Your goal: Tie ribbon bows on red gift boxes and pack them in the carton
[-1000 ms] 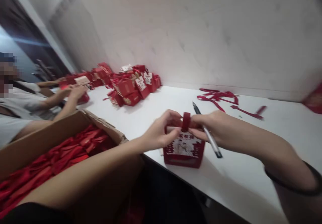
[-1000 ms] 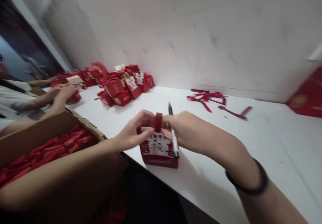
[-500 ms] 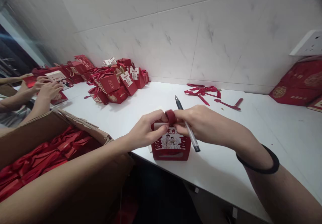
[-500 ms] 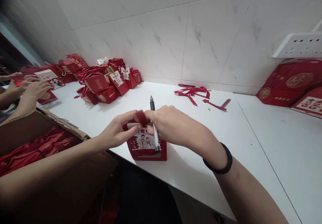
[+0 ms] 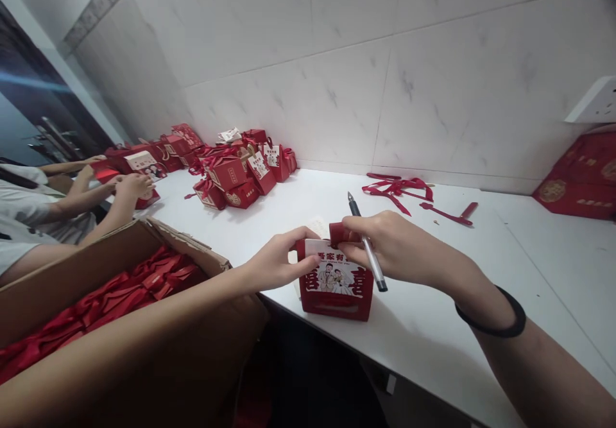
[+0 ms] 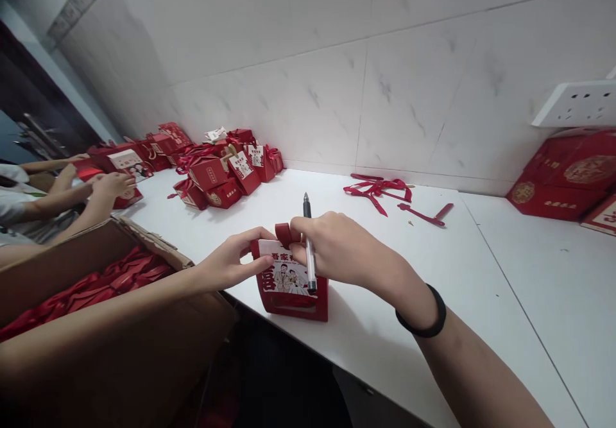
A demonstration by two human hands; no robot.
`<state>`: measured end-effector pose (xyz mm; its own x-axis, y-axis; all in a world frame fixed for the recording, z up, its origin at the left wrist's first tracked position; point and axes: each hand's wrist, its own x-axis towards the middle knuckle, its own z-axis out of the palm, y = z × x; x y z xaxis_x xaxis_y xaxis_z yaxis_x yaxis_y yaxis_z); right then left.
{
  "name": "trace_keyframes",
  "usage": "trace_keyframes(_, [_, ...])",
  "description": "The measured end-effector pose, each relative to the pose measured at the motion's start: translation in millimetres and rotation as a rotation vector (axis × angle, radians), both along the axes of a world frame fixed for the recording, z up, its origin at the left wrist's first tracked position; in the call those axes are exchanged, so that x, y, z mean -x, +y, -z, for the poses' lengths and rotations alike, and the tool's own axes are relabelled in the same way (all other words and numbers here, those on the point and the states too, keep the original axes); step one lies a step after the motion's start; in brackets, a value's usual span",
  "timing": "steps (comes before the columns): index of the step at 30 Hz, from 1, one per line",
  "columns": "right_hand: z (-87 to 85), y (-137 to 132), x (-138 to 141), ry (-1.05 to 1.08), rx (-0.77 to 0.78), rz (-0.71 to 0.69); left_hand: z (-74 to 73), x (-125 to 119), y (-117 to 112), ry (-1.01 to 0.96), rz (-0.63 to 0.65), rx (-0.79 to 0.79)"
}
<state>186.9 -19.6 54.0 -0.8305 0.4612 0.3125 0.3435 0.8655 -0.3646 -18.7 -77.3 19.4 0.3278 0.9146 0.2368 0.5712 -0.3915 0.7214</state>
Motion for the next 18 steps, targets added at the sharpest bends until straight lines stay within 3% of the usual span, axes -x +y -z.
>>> trace_keyframes(3, [0.1, -1.5, 3.1, 0.232, 0.003, 0.074, -19.2, 10.4, -11.7, 0.022, -0.122, -0.105])
trace_keyframes(6, [2.3, 1.1, 2.1, 0.465, -0.012, 0.224, -45.4, 28.2, -26.1, -0.036, -0.340, -0.304])
trace_keyframes(10, [16.1, 16.1, 1.9, 0.372, -0.056, 0.283, -72.1, 75.0, -50.0, -0.301, -0.655, -0.392])
trace_keyframes(15, [62.4, 36.9, 24.5, 0.088, 0.062, 0.093, -83.9, 134.0, -101.3, -0.678, -0.937, -0.328])
trace_keyframes(18, [104.3, 45.5, 38.3, 0.201, 0.007, 0.041, -79.5, 153.3, -134.8, -0.827, -1.069, -0.294])
